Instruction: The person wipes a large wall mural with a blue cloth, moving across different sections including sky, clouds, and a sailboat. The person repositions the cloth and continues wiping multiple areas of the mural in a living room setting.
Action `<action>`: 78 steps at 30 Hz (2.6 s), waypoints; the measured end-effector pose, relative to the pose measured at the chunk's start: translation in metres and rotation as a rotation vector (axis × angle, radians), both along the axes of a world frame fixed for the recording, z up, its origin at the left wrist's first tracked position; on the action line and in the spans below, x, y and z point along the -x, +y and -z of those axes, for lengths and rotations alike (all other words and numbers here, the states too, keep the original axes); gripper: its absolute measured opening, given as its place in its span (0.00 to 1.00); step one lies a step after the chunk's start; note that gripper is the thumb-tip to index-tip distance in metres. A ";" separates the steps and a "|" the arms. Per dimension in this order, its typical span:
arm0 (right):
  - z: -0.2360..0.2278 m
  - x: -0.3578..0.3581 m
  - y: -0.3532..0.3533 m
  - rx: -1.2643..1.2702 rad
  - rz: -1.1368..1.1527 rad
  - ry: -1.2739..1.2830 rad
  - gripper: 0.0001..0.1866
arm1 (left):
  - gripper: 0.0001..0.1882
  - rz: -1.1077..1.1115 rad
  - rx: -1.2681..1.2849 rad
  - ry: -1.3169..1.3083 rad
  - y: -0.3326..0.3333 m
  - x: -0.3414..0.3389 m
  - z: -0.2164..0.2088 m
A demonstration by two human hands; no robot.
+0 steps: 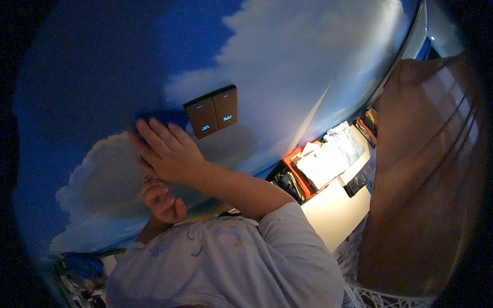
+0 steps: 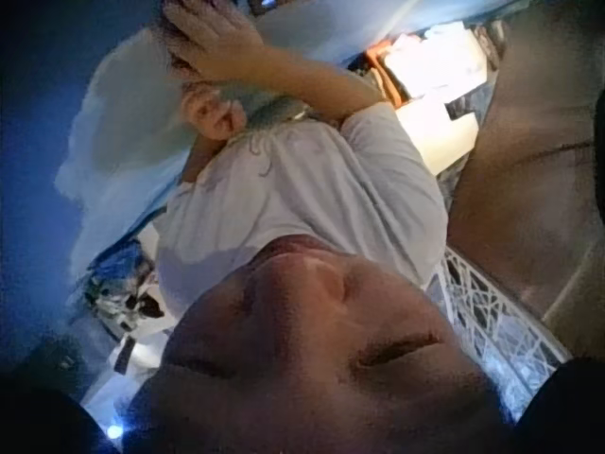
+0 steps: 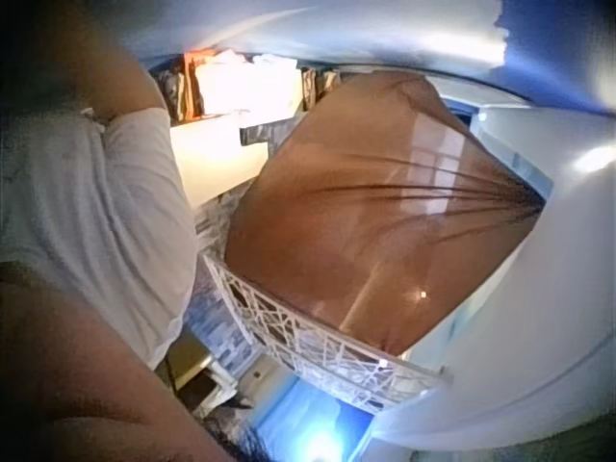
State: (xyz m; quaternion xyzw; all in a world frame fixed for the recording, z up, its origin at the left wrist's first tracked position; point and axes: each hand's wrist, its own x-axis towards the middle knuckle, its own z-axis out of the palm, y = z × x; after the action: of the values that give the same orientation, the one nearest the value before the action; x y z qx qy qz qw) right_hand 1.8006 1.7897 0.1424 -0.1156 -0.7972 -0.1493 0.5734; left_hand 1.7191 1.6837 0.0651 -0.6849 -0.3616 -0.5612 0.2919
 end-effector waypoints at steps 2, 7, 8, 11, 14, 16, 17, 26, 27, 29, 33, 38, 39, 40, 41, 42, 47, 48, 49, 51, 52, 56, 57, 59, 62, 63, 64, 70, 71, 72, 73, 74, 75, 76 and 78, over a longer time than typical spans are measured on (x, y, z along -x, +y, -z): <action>0.064 -0.002 0.007 -0.048 0.042 -0.051 0.31 | 0.07 -0.001 0.054 0.008 0.002 0.002 0.004; 0.164 -0.047 0.031 0.340 0.131 0.001 0.37 | 0.04 0.049 0.204 0.128 0.015 0.000 0.012; 0.172 -0.053 0.049 0.362 0.205 0.175 0.39 | 0.03 0.054 0.202 0.131 0.025 -0.008 0.011; 0.111 -0.064 0.077 0.494 0.195 0.487 0.40 | 0.04 -0.074 0.221 0.218 0.040 -0.013 0.013; 0.099 -0.067 0.082 0.558 0.255 0.619 0.39 | 0.06 -0.072 0.177 0.344 0.054 -0.013 0.026; 0.107 -0.051 0.070 0.507 0.274 0.565 0.38 | 0.07 -0.026 0.135 0.387 0.061 -0.011 0.030; 0.117 -0.046 0.062 0.482 0.273 0.520 0.38 | 0.07 0.000 0.117 0.379 0.063 -0.011 0.032; 0.268 -0.050 0.070 1.058 0.396 0.920 0.34 | 0.07 -0.051 0.220 0.410 0.059 -0.019 0.049; 0.291 -0.060 0.086 1.195 0.408 1.061 0.35 | 0.07 -0.063 0.244 0.407 0.062 -0.030 0.050; 0.320 -0.081 0.115 1.488 0.232 1.486 0.34 | 0.06 0.002 0.297 0.371 0.066 -0.044 0.061; 0.333 -0.129 0.174 1.706 -0.037 1.947 0.34 | 0.06 0.098 0.358 0.343 0.087 -0.069 0.070; 0.257 -0.137 0.199 1.169 0.475 1.085 0.36 | 0.08 0.083 0.384 0.326 0.121 -0.111 0.057; 0.216 -0.140 0.183 0.992 0.429 0.954 0.36 | 0.08 0.082 0.383 0.310 0.127 -0.120 0.055; 0.177 -0.148 0.169 0.932 0.381 0.771 0.35 | 0.09 0.090 0.368 0.321 0.134 -0.130 0.049; 0.155 -0.159 0.160 0.857 0.344 0.596 0.35 | 0.11 0.111 0.346 0.332 0.145 -0.142 0.043; 0.155 -0.168 0.158 0.782 0.241 0.547 0.35 | 0.12 0.128 0.324 0.347 0.155 -0.153 0.037; 0.217 -0.197 0.192 0.792 0.259 0.684 0.35 | 0.11 0.034 0.314 0.312 0.191 -0.190 0.029; 0.246 -0.201 0.203 0.916 0.305 0.798 0.35 | 0.09 0.012 0.322 0.298 0.197 -0.196 0.028; 0.273 -0.205 0.213 1.039 0.350 0.915 0.35 | 0.10 -0.003 0.333 0.315 0.201 -0.202 0.026; 0.305 -0.221 0.238 1.310 0.418 1.069 0.35 | 0.10 -0.039 0.347 0.349 0.210 -0.210 0.021; 0.292 -0.229 0.246 1.448 0.390 1.182 0.34 | 0.10 -0.044 0.321 0.349 0.214 -0.211 0.021; 0.209 -0.249 0.271 1.219 0.330 1.098 0.35 | 0.09 -0.085 0.246 0.307 0.224 -0.216 0.015; 0.182 -0.252 0.271 1.027 0.304 0.982 0.36 | 0.08 -0.104 0.238 0.284 0.225 -0.217 0.013; 0.118 -0.256 0.260 0.644 0.278 0.661 0.34 | 0.10 -0.151 0.242 0.271 0.227 -0.212 0.018; 0.082 -0.221 0.225 0.276 0.131 0.216 0.31 | 0.12 -0.094 0.182 0.246 0.219 -0.199 0.017; 0.078 -0.215 0.216 0.137 0.024 0.068 0.30 | 0.13 -0.050 0.151 0.240 0.215 -0.196 0.014; 0.074 -0.210 0.213 0.027 0.006 0.043 0.30 | 0.13 -0.085 0.108 0.233 0.211 -0.195 0.009; -0.003 -0.223 0.232 0.080 -0.005 0.108 0.33 | 0.18 -0.268 0.116 0.279 0.201 -0.174 0.002; -0.018 -0.235 0.240 0.250 0.072 0.152 0.35 | 0.17 -0.257 0.121 0.290 0.198 -0.173 0.002; -0.024 -0.244 0.258 0.252 0.157 0.324 0.39 | 0.17 -0.235 0.120 0.297 0.197 -0.174 0.003; -0.025 -0.248 0.269 0.255 0.240 0.494 0.43 | 0.18 -0.223 0.119 0.274 0.195 -0.173 0.004; -0.018 -0.248 0.269 0.277 0.281 0.482 0.44 | 0.18 -0.211 0.117 0.251 0.193 -0.171 0.006; -0.013 -0.249 0.269 0.289 0.324 0.469 0.46 | 0.19 -0.195 0.107 0.224 0.193 -0.169 0.006; -0.011 -0.246 0.266 0.304 0.363 0.460 0.47 | 0.19 -0.168 0.111 0.228 0.191 -0.165 0.008; -0.002 -0.221 0.236 0.295 0.267 0.300 0.45 | 0.20 -0.107 0.114 0.237 0.188 -0.158 0.011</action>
State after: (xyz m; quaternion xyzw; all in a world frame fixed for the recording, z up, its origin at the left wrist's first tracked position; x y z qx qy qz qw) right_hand 2.0221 2.0260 0.1445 -0.3232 -0.6940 -0.0870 0.6375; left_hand 1.8770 1.8720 0.0541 -0.7417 -0.3918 -0.4386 0.3225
